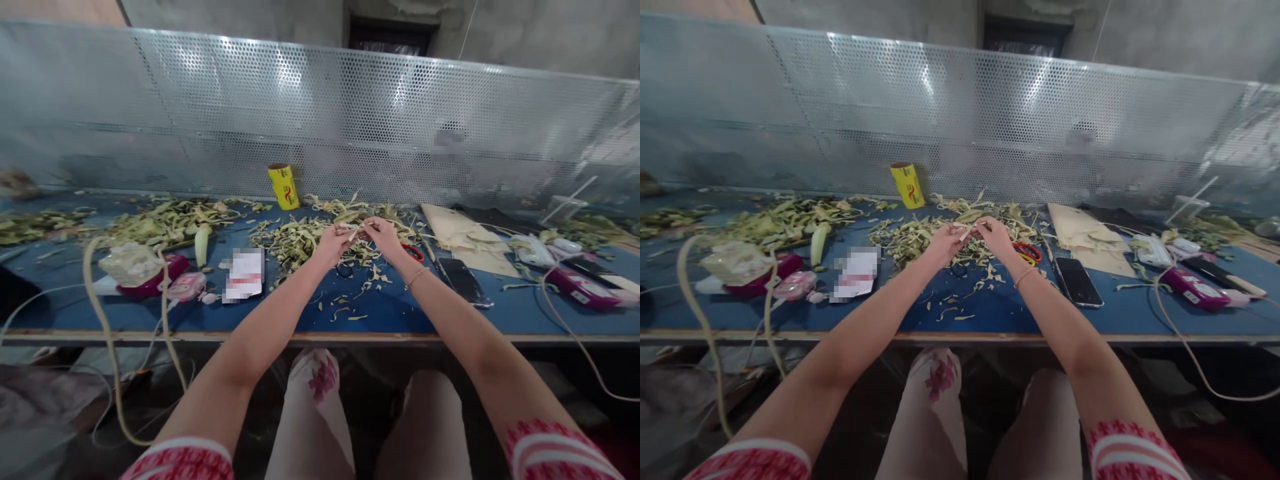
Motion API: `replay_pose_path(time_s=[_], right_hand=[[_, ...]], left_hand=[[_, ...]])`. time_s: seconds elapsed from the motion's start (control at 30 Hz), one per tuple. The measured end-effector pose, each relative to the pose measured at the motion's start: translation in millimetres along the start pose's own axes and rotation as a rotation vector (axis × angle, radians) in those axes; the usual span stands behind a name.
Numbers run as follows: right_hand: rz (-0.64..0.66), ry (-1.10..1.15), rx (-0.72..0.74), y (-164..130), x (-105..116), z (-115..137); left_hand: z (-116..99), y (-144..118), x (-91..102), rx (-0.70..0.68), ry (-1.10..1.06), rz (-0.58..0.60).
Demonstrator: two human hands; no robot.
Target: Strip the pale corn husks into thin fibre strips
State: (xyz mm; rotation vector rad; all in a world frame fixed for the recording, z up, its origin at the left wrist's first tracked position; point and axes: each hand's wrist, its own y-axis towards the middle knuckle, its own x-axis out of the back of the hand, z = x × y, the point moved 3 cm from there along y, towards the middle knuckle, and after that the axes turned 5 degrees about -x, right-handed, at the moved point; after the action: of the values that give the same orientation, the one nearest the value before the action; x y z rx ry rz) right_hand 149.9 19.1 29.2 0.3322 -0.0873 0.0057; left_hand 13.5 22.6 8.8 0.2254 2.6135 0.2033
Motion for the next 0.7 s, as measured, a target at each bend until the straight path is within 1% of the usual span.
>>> replay_pose_path(time_s=[0.17,0.37,0.57,0.7], right_hand=[[-0.027,0.052,0.019,-2,-2,-10],[-0.010,0.015,0.028,-12,6,-17],[-0.014,0.046,0.048,-11,9,-18],[-0.003,0.136,0.009,-11,7,-18]], left_hand=[[-1,0,2.9,-0.019,0.033,0.075],[-2,-6,-0.7,-0.049,0.135,0.215],[-7,-11,-3.4,-0.023,0.141,0.225],[-9,-13,-4.9,-0.037,0.170,0.266]])
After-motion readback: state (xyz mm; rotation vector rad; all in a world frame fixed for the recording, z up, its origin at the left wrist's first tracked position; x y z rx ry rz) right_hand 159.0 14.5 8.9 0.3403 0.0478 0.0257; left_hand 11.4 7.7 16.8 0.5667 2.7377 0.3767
